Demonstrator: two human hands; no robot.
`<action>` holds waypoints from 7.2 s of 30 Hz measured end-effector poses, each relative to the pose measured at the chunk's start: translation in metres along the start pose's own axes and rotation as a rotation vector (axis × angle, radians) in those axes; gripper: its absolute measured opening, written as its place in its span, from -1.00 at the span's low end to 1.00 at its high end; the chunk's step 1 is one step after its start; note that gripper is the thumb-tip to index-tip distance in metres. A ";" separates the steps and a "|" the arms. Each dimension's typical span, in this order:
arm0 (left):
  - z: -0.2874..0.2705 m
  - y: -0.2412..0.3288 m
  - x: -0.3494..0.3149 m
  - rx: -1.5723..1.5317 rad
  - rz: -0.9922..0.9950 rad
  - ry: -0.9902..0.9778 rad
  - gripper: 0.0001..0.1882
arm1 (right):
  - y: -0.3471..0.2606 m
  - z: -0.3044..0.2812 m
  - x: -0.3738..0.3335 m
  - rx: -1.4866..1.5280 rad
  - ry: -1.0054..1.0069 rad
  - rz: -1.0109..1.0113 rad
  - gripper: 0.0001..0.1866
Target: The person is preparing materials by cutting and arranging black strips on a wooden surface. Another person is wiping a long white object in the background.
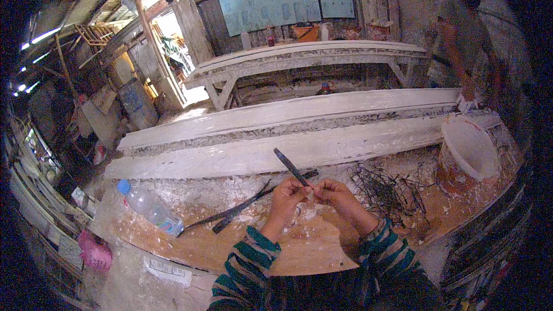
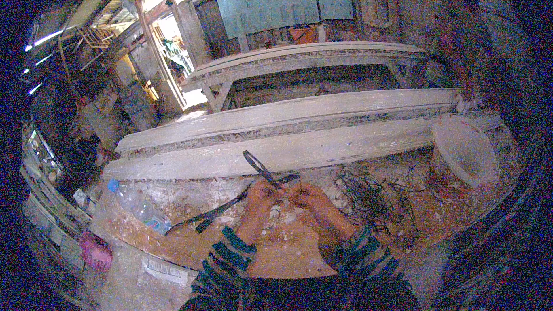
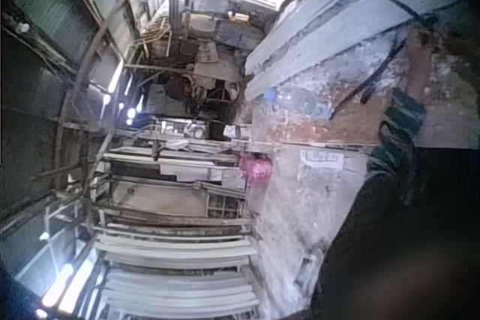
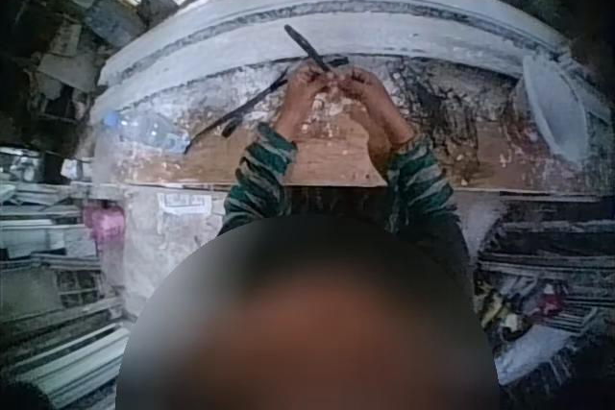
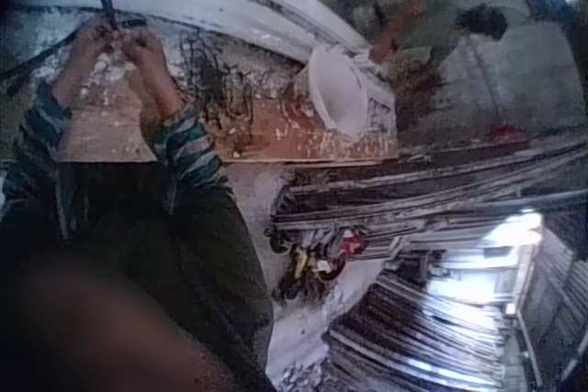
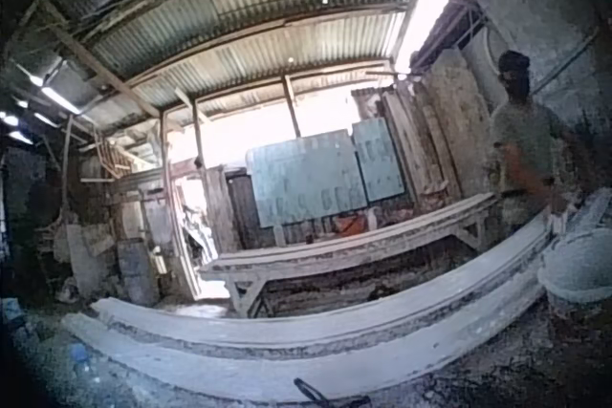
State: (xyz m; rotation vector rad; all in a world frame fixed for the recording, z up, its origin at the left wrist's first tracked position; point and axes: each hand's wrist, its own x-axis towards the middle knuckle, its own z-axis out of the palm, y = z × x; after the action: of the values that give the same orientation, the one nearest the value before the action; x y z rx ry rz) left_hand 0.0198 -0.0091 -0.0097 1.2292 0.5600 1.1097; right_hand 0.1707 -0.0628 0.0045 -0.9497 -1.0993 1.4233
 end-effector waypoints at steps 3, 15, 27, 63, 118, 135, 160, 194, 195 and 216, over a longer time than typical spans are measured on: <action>-0.002 0.004 0.000 0.135 0.027 -0.023 -0.87 | -0.001 0.003 -0.001 0.059 0.057 0.032 -0.86; 0.002 0.007 0.000 -0.005 -0.083 -0.048 -0.86 | 0.000 0.002 0.001 -0.201 0.183 -0.316 -0.87; -0.005 0.008 0.000 -0.024 -0.145 -0.150 -0.86 | -0.024 0.015 -0.014 -1.050 0.173 -1.026 -0.77; 0.005 0.012 -0.003 0.270 0.185 -0.086 -0.77 | -0.004 0.015 -0.010 -0.717 0.349 -0.721 -0.93; 0.002 0.017 -0.006 0.410 0.215 -0.064 -0.90 | 0.005 0.010 -0.001 0.045 -0.017 -0.122 -0.88; 0.004 0.022 -0.005 0.496 0.359 -0.086 -0.86 | 0.012 0.005 0.001 0.200 -0.008 -0.129 -0.82; -0.002 0.015 -0.003 0.475 0.230 -0.103 -0.87 | 0.000 0.011 -0.001 0.004 0.123 -0.186 -0.90; -0.003 0.014 0.000 0.285 0.059 -0.208 -0.84 | 0.003 0.002 0.002 -0.058 0.066 -0.264 -0.88; -0.004 0.014 0.001 0.296 0.082 -0.217 -0.83 | 0.001 0.002 0.001 -0.054 0.060 -0.264 -0.88; -0.009 0.016 0.002 0.203 -0.013 -0.229 -0.84 | -0.012 0.016 -0.006 0.022 0.021 -0.251 -0.88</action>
State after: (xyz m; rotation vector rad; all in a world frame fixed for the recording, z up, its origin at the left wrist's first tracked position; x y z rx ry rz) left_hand 0.0074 -0.0044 0.0027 1.5045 0.5133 0.9015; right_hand 0.1589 -0.0710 0.0200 -0.7794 -1.1417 1.2155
